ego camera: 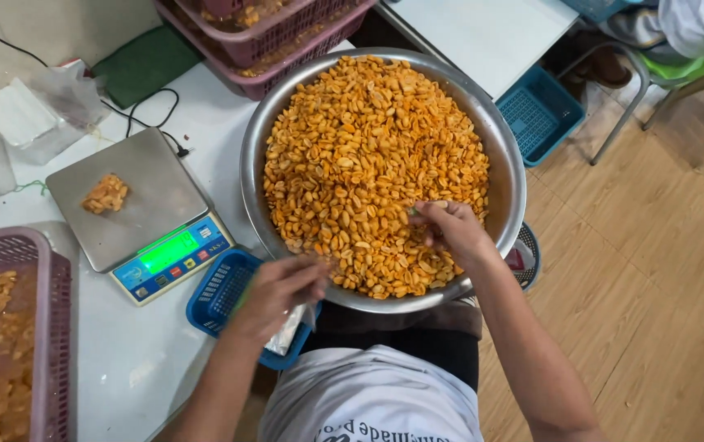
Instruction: The person scoops orange snack pieces from a large metal bowl using a small orange scoop and places them into clear plastic bags. The filled bags are weighed on a digital scale and then placed into a pink basket. The process is repeated continuously throughout the clip.
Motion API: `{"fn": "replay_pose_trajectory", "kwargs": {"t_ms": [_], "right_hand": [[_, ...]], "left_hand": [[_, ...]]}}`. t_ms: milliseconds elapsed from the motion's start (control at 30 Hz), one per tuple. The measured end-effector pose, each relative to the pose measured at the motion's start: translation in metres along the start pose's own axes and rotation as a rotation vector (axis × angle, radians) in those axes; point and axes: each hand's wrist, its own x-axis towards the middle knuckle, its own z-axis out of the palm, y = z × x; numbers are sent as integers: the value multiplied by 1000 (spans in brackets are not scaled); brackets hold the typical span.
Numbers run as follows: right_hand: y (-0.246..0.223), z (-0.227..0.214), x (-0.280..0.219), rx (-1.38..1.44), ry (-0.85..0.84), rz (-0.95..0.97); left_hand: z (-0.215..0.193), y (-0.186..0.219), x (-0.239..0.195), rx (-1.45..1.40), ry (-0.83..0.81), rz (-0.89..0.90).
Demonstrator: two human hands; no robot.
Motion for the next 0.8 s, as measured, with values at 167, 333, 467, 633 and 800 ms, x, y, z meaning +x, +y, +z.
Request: {"fn": "replay_pose_trajectory", "kwargs": {"t_ms": [167, 333, 467, 633, 800], "right_hand": [[-12, -3, 3, 176, -40, 26], [-55, 22, -33, 31, -56, -295], [-51, 31, -29, -574, -5, -869], [-60, 31, -44, -726, 67, -1216], [-78, 26, -57, -654, 135, -1206]], "left_hand": [[25, -9, 50, 109, -83, 87], [45, 10, 62, 249, -135, 258], [74, 40, 43, 256, -255, 415], [67, 35, 52, 474, -349, 334], [60, 31, 53, 498, -349, 424]]}}
